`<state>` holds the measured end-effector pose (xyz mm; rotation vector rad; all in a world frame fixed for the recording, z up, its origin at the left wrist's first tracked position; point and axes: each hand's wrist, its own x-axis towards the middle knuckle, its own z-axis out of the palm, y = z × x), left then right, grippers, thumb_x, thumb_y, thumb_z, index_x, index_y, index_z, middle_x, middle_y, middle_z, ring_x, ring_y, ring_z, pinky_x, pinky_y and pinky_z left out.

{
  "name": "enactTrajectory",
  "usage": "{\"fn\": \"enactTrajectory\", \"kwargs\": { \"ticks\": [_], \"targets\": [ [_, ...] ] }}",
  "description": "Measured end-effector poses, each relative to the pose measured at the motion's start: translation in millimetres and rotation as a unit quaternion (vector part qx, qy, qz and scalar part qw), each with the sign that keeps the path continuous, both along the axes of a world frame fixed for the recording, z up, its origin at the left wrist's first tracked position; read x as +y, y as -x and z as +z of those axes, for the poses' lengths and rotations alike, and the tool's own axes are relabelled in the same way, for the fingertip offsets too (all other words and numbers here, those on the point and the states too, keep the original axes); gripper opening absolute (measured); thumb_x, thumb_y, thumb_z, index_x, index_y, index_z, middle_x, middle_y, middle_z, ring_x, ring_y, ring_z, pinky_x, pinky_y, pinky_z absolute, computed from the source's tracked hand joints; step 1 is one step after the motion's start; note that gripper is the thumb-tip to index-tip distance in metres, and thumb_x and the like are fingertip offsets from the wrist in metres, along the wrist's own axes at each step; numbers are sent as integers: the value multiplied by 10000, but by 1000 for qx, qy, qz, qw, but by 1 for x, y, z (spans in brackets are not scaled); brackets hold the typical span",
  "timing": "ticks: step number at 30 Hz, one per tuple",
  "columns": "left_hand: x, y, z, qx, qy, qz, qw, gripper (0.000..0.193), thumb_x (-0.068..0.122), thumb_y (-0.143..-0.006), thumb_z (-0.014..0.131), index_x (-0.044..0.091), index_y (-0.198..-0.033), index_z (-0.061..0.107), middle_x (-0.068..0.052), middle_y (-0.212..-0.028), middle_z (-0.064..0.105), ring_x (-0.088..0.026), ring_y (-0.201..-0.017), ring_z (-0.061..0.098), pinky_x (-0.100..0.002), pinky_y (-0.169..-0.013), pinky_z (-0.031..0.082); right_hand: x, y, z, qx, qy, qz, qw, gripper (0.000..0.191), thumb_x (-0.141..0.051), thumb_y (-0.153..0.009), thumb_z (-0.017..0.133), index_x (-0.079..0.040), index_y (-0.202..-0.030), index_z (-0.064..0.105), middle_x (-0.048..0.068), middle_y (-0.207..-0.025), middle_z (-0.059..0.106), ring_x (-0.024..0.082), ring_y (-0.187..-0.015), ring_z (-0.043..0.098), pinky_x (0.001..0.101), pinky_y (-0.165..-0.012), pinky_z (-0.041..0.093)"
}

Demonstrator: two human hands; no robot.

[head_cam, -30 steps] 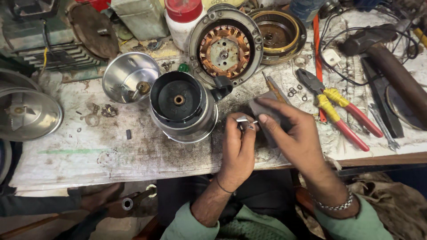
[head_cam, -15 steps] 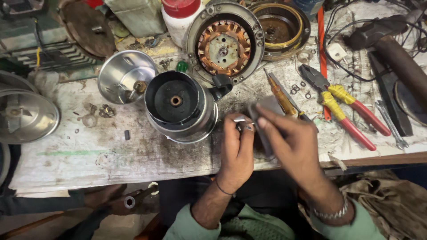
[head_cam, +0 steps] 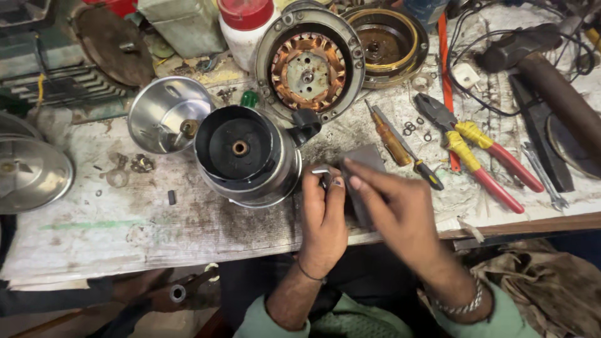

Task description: The person repairs a blender jar assembly at a cluttered workbench. They use a screwdriver to work inside the blender base, remove the metal jar, handle small fasteners and a coupling part, use pliers, and file and sand a small metal component by hand.

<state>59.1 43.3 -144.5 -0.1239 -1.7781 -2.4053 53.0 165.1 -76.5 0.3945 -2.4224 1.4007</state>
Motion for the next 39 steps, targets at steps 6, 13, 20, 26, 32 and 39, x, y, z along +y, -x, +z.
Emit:
{"fn": "enactTrajectory", "kwargs": {
  "ticks": [6,13,20,26,32,39],
  "targets": [
    [0,-5,0,1,-25,-4,1000,132,53,-1078,499,23,-1206,512,-43,-1053,583,-95,-963,534,-271,-853,481,4,-6,-7,-90,-35,-24,995,326,-120,-979,687,-38,-1290,745,165,-918,798,140,-718,707,285,-654,549],
    [-1,-3,2,22,-15,7,1000,105,44,-1074,514,20,-1174,535,-43,-1037,578,-99,-952,528,-273,-848,488,11,-4,-19,-91,83,-1,992,323,-112,-1005,631,-12,-1305,701,131,-1083,792,82,-918,675,252,-790,553],
    [-1,-2,-1,9,3,0,1000,121,54,-1069,508,20,-1184,527,-46,-1024,598,-93,-929,552,-263,-832,489,20,-7,-34,8,5,43,999,315,-88,-987,644,32,-1274,690,131,-1181,768,113,-1027,759,237,-889,580],
    [2,-2,0,-8,-38,6,999,132,42,-1064,488,9,-1189,515,-46,-1041,595,-96,-932,603,-267,-818,529,24,-14,-44,-19,200,-111,973,315,-49,-1052,658,66,-1344,684,132,-1213,750,153,-1066,687,282,-964,544],
    [2,-4,5,-18,-24,1,1000,172,30,-1063,505,3,-1232,519,-59,-1050,614,-99,-929,600,-261,-827,532,19,-9,-45,32,194,7,981,716,-13,-967,670,78,-1577,307,170,-1612,422,189,-1443,461,318,-1203,383],
    [1,-6,15,1,76,-1,997,324,55,-1047,510,-12,-1364,508,-67,-1065,618,-109,-862,602,-255,-757,544,19,-2,-41,-42,143,24,989,556,-28,-925,692,47,-1444,506,168,-1429,619,192,-1296,601,319,-1082,476]
  ]
}}
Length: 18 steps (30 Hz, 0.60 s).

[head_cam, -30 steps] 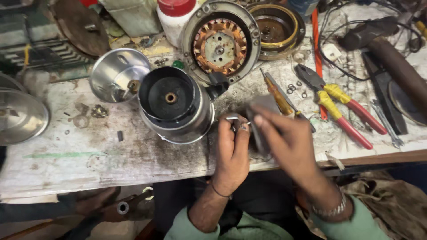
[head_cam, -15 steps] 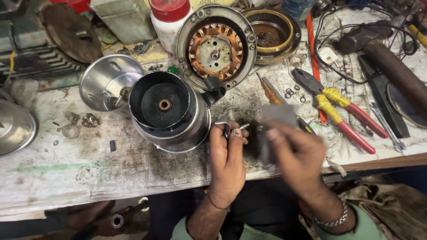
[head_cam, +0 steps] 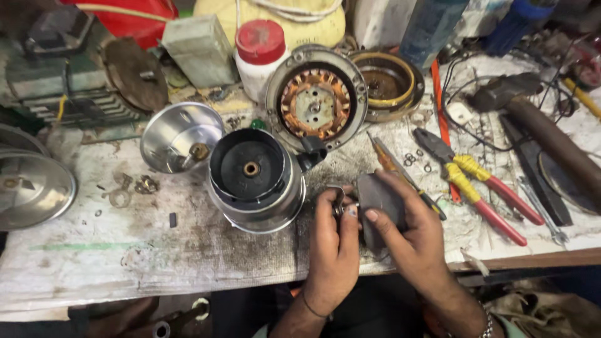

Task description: The person repairs a blender jar assembly at a cluttered workbench. They use a screwdriver to work inside the blender base, remove the metal jar, handle small fasteners and a coupling part, use pliers, and file and sand a small metal component by hand.

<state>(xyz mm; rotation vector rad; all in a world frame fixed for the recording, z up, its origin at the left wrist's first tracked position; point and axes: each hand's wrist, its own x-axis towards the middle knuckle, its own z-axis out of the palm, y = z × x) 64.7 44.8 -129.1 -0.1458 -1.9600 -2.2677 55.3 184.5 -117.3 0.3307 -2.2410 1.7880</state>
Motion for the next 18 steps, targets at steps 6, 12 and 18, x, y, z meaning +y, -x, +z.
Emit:
{"fn": "enactTrajectory", "kwargs": {
  "ticks": [6,12,18],
  "targets": [
    [0,6,2,47,18,18,999,386,45,-1036,489,-36,-1412,458,-87,-1255,615,-118,-898,633,-262,-730,570,-3,2,9,39,-135,-52,989,358,-83,-904,720,-4,-1253,705,117,-1190,781,157,-1073,750,298,-918,565],
    [1,2,-1,54,24,38,998,368,24,-1044,515,-51,-1405,532,-110,-1129,576,-125,-802,572,-263,-699,523,-9,-3,14,18,-115,-58,991,333,-64,-946,694,-7,-1274,700,135,-1168,784,150,-1034,738,278,-900,568],
    [-2,1,3,57,41,31,997,405,14,-1043,494,-41,-1443,523,-97,-1103,555,-126,-799,572,-253,-697,525,-11,-4,14,15,-111,-61,992,311,-55,-955,703,1,-1261,706,136,-1118,791,122,-974,732,260,-845,574]
  ]
}}
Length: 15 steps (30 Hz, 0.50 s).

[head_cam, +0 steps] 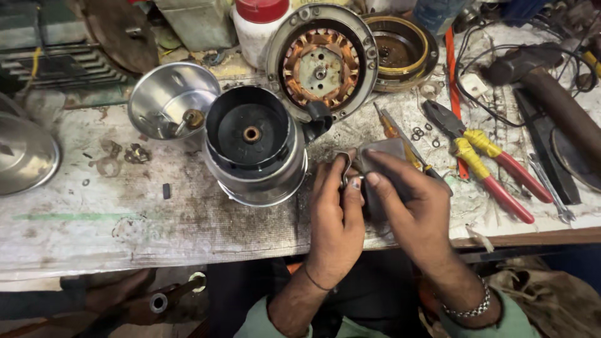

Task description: The person repairs a blender jar assembly at a cluttered workbench. They use a screwdriver to work inside the blender base, remove the metal jar, handle small fasteners and a coupling part, use pliers, and file and sand a small metal component by hand.

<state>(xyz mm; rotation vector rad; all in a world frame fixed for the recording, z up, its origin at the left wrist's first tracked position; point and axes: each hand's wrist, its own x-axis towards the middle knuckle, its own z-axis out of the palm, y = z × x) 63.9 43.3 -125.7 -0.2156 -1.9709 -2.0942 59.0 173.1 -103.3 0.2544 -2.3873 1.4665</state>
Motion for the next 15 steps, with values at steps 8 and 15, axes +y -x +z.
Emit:
{"fn": "enactTrajectory", "kwargs": {
  "ticks": [8,15],
  "targets": [
    [2,3,-1,86,79,59,991,375,-11,-1012,517,-82,-1380,508,-163,-1276,584,-198,-1112,593,-328,-917,530,0,4,1,14,2,0,1000,328,-28,-974,691,-4,-1301,699,135,-1133,793,138,-961,737,255,-828,574],
    [1,2,-5,-27,-46,-2,999,423,8,-1038,509,-46,-1458,517,-92,-1117,576,-118,-834,555,-255,-698,508,-2,3,1,20,-32,11,999,330,-23,-957,705,-18,-1287,705,145,-1111,792,113,-952,744,245,-821,574]
  ]
}}
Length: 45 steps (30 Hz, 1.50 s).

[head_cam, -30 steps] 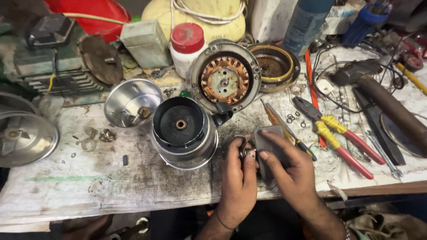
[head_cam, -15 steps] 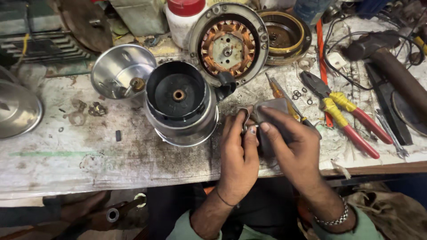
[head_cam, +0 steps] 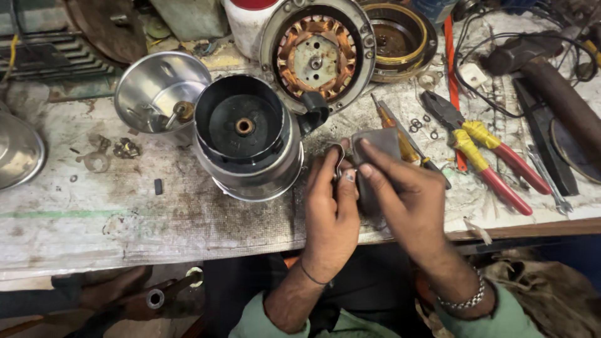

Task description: The person repairs a blender jar assembly at a cluttered workbench. They use a screwdriver to work inside the blender base, remove the metal jar, handle small fasteners and a coupling part, use pliers, and file and sand a small metal component by hand.

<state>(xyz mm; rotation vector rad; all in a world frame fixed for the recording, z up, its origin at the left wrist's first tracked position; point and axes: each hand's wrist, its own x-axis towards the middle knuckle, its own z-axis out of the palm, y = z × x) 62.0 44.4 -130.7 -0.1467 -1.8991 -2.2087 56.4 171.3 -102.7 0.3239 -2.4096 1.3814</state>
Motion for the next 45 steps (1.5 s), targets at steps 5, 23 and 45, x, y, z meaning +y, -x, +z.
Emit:
{"fn": "enactTrajectory", "kwargs": {
  "ticks": [5,23,45],
  "targets": [
    [-1,2,1,0,33,15,999,428,13,-1038,512,-27,-1464,514,-63,-1057,571,-97,-777,553,-233,-657,500,2,2,0,-56,-70,-76,993,379,-76,-948,765,-79,-1327,749,131,-730,755,130,-606,646,278,-590,506],
    [1,-1,-1,-11,-16,20,1000,452,43,-1059,499,-23,-1505,472,-61,-1108,566,-74,-779,532,-219,-669,501,11,-6,-13,51,204,-24,977,627,19,-989,691,71,-1559,436,192,-1493,566,162,-1312,587,296,-1128,483],
    [-4,-9,9,116,147,26,982,394,14,-1051,487,-47,-1441,504,-223,-1275,564,-361,-1160,626,-426,-996,521,6,-3,-5,-28,168,42,984,707,17,-968,658,107,-1591,338,178,-1427,584,163,-1274,583,299,-1107,463]
  ]
}}
